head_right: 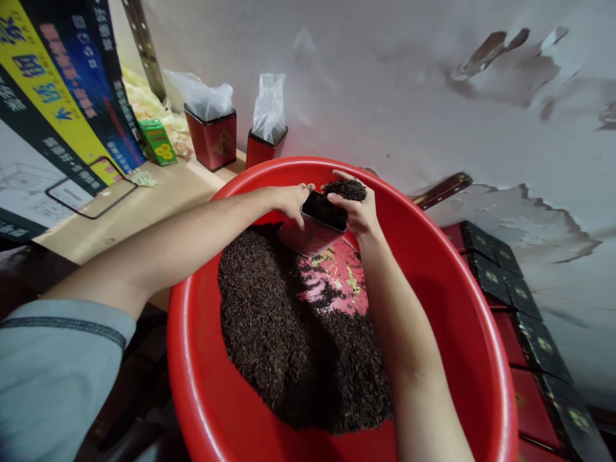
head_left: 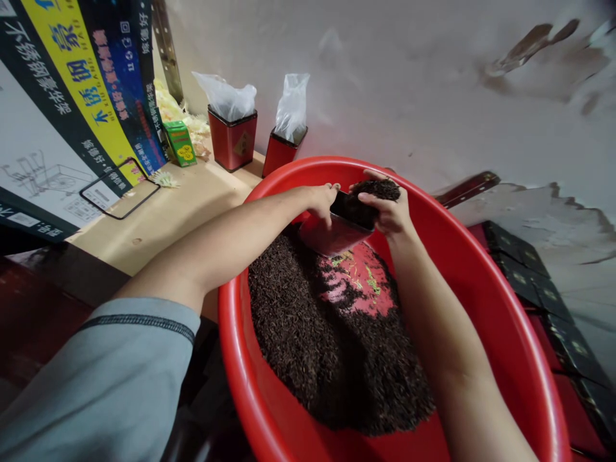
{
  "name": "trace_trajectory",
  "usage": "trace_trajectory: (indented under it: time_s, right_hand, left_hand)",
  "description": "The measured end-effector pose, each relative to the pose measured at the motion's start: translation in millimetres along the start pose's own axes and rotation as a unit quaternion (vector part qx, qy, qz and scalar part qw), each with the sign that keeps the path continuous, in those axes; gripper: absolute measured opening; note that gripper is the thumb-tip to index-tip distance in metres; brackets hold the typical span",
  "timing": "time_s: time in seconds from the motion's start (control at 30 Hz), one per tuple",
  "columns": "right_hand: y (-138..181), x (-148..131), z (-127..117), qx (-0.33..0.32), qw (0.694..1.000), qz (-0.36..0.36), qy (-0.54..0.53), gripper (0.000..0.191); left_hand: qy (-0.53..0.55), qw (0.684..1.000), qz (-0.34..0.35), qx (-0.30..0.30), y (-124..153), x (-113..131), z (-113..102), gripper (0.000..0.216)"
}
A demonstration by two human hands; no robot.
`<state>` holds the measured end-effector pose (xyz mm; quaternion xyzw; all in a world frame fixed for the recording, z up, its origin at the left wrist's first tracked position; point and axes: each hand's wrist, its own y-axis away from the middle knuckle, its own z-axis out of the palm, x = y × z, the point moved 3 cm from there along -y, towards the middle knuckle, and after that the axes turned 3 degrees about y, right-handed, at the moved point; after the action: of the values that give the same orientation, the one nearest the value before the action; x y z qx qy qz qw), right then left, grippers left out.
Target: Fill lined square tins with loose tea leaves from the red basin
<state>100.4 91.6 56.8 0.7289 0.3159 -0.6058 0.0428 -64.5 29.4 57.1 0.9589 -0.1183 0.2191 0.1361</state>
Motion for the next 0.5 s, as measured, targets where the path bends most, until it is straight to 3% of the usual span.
trace_trajectory:
  time_s: [0.13,0.3,0.5]
  right_hand:
    - [-0.7,-1.9,-4.9,-0.004,1.000,-0.019,0.022,0.064]
    - [3.2,-10.3,-6.9,-0.046,0.988,-0.050,0.141,0.047]
    - [21.0,-31.4,0.7,-0.040,0.923,-0.168,0.343,0.026]
  left_hand:
    - [0.000,1.000,0.002,0.006,-2.7,-2.3,1.6,0.128]
    - [-0.016,1.000,-0.005,0.011,-6.0,-2.5,3.8,0.131]
    - [-0.005,1.000,-0.011,0.007,-1.1,-0.6,1.5,0.138]
